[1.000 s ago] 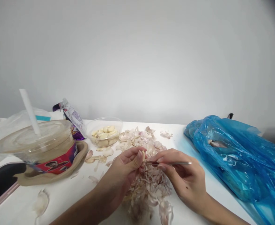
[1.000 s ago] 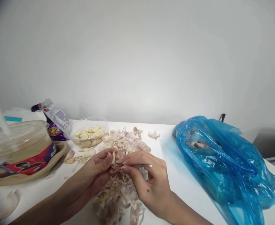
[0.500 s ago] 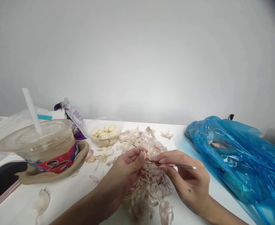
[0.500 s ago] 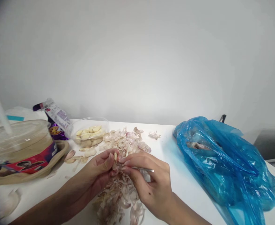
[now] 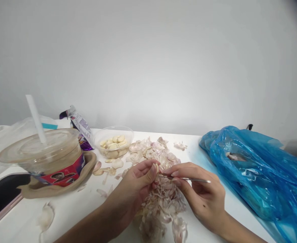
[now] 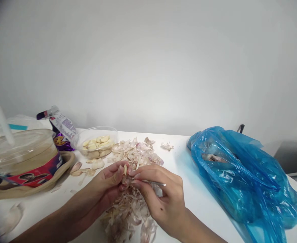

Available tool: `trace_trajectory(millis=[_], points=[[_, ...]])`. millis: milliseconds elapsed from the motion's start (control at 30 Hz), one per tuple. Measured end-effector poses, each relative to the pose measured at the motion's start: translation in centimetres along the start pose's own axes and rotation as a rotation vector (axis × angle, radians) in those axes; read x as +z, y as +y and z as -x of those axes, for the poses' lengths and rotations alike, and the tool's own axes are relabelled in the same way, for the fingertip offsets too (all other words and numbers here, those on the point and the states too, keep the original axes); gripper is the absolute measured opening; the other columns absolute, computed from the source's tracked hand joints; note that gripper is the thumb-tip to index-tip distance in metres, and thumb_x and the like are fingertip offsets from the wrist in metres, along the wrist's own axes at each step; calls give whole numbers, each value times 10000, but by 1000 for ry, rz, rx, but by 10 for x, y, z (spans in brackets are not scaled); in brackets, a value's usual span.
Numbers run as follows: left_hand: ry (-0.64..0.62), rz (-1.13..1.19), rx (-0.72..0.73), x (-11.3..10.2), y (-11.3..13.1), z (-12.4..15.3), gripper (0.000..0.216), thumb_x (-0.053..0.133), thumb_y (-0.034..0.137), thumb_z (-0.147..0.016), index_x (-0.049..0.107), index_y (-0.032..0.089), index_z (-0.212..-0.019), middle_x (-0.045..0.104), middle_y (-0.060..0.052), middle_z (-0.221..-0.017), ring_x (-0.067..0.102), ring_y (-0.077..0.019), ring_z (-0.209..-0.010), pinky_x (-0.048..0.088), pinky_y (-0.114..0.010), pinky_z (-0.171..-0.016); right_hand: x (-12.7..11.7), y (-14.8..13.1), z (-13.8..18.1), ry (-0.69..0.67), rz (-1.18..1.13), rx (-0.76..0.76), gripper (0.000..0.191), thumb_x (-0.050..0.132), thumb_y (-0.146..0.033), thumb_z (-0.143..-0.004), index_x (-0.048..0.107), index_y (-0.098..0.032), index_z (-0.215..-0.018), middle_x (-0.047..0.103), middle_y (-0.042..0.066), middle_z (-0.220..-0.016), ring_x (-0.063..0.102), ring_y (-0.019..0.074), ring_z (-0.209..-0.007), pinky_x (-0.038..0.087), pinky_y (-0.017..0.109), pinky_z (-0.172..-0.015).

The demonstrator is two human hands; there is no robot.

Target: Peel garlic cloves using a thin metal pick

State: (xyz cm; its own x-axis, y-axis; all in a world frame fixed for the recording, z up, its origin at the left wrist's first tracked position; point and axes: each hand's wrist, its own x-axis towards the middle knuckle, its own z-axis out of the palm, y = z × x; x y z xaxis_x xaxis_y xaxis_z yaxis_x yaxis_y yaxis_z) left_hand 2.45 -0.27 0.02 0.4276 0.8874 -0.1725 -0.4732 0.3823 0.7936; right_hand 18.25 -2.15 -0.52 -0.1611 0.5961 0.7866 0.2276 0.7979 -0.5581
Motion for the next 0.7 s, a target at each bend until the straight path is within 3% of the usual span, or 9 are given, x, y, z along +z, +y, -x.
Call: trace_trajectory(millis=[700], points=[[-22,-3,-39,0,0,-1,78,571,227,-797,572,152,-778,503,14,-687,433,-85,-631,385,-205,-649,-1,1,2,-38,73,-36,215,549,-16,-764,615,-163,-907,674,39,-819,641,146,-753,539,264,-653]])
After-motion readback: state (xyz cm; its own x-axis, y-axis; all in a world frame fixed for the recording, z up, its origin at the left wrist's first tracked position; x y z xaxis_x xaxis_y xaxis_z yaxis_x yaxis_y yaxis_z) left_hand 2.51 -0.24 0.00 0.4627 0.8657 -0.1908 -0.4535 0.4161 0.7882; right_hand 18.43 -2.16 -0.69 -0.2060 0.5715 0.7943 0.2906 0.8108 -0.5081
